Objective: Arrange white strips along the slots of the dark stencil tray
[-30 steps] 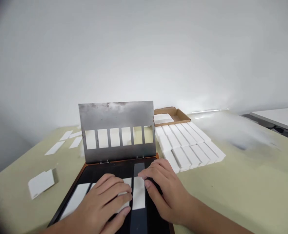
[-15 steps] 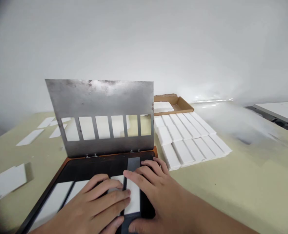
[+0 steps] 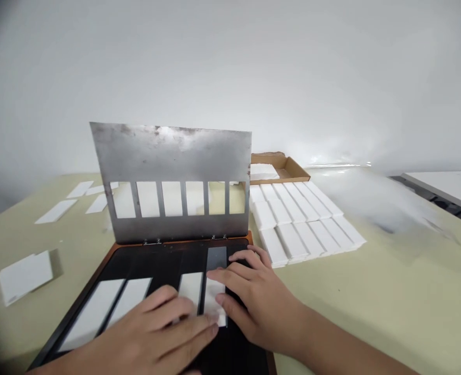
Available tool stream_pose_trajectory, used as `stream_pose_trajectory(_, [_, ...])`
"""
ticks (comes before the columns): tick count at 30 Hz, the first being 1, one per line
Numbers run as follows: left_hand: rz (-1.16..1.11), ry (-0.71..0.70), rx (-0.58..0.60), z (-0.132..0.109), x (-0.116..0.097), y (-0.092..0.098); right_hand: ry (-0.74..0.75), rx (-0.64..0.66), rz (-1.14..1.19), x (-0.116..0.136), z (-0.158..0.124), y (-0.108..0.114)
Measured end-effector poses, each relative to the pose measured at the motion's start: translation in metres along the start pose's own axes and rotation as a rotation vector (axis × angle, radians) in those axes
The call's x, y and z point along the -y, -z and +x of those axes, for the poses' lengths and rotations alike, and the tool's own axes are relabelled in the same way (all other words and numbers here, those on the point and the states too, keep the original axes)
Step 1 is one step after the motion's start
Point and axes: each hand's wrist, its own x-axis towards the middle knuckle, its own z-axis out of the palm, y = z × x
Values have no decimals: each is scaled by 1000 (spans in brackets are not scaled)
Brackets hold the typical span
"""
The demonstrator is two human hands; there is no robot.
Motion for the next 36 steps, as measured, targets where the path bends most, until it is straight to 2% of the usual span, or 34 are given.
stream_pose_trajectory(3, [-9, 125, -53, 4, 0, -6, 5, 16, 17, 0, 0, 4])
stream_pose_trajectory(8, [33, 118, -63, 4, 1, -8, 33, 27, -12, 0, -2, 2])
stream_pose_trajectory(14, [107, 157, -13, -3, 1, -6, -1, -19, -13, 0, 0, -6])
stream_pose_trajectory(19, [26, -50, -5, 2, 3, 1, -43, -30, -2, 0, 2, -6])
stream_pose_trajectory(21, [9, -72, 6, 3, 3, 1, -44, -32, 2, 0, 2, -7])
stream_pose_trajectory(29, [32, 79, -44, 0, 4, -16, -28, -5, 60, -1, 1, 0])
stream_pose_trajectory(33, [77, 151, -56, 1, 1, -13, 12, 99, 87, 1, 1, 11])
stream_pose_trajectory(36, [60, 202, -46, 2, 0, -7, 3, 116, 61, 1, 2, 10])
